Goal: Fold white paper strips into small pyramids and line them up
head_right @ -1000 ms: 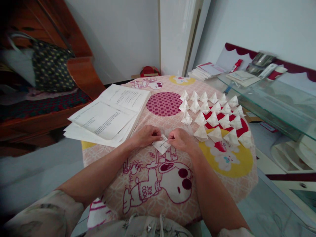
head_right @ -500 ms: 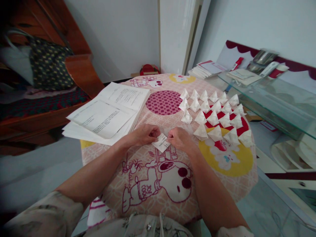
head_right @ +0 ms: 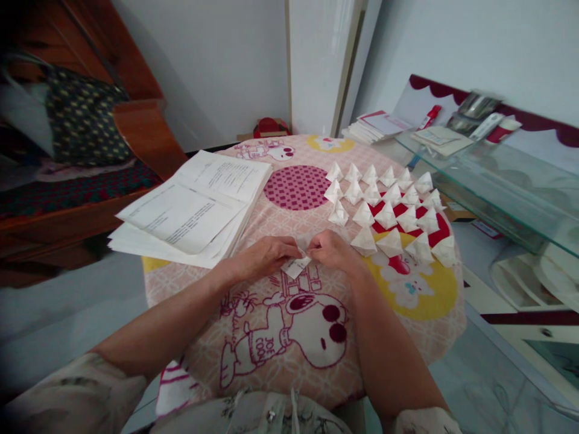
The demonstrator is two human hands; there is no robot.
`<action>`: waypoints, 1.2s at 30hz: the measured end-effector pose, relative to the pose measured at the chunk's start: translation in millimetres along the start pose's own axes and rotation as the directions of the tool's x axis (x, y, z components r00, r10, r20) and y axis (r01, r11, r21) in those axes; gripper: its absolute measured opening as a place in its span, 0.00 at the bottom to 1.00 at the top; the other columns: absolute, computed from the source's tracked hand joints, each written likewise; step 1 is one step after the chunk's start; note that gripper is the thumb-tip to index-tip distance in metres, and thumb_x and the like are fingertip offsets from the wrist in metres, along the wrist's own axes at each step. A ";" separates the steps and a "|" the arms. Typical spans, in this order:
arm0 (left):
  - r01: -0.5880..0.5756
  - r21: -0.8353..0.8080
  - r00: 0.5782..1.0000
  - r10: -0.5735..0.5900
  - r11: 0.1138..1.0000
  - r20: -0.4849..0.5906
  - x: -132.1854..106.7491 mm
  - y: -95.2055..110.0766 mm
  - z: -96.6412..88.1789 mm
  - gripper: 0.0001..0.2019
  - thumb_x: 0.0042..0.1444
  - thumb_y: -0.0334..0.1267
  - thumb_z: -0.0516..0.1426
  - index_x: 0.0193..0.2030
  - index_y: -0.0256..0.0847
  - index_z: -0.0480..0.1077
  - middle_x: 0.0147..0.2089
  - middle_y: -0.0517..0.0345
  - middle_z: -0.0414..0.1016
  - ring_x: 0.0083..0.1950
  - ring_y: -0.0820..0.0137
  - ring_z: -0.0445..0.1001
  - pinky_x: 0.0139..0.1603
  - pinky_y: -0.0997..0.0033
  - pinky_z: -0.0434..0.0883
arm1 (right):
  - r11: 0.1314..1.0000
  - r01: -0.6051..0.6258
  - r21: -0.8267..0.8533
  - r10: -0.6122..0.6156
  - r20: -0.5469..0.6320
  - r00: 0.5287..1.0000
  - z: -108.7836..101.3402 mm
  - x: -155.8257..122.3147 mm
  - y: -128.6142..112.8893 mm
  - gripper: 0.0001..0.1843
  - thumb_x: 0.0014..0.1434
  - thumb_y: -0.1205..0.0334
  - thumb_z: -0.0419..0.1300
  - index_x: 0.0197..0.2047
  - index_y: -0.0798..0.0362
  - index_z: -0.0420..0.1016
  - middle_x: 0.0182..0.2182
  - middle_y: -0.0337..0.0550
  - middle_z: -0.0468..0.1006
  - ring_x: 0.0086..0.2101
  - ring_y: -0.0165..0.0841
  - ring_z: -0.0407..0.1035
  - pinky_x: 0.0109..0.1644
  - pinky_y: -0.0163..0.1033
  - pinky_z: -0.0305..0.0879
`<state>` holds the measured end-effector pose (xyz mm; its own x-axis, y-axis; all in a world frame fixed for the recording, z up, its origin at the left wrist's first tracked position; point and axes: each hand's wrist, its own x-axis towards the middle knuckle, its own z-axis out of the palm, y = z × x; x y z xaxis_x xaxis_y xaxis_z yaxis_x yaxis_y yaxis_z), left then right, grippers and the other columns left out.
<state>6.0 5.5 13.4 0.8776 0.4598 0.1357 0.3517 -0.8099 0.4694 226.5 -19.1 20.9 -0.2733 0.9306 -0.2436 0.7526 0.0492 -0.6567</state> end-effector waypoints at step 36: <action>0.372 -0.164 0.920 -0.387 0.913 -0.066 3.4 5.1 -2.6 0.04 0.54 0.35 0.60 0.35 0.37 0.74 0.27 0.63 0.69 0.29 0.74 0.64 0.32 0.73 0.58 | 0.998 -0.055 -0.014 0.056 0.040 0.998 2.7 -2.6 -9.1 0.06 0.56 0.67 0.64 0.27 0.56 0.74 0.19 0.36 0.71 0.21 0.26 0.63 0.25 0.33 0.52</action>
<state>9.8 3.8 18.5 0.6496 0.7603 0.0011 0.5944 -0.5088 0.6228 218.8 -22.9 25.6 -0.2546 0.9168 -0.3077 0.7749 0.0030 -0.6321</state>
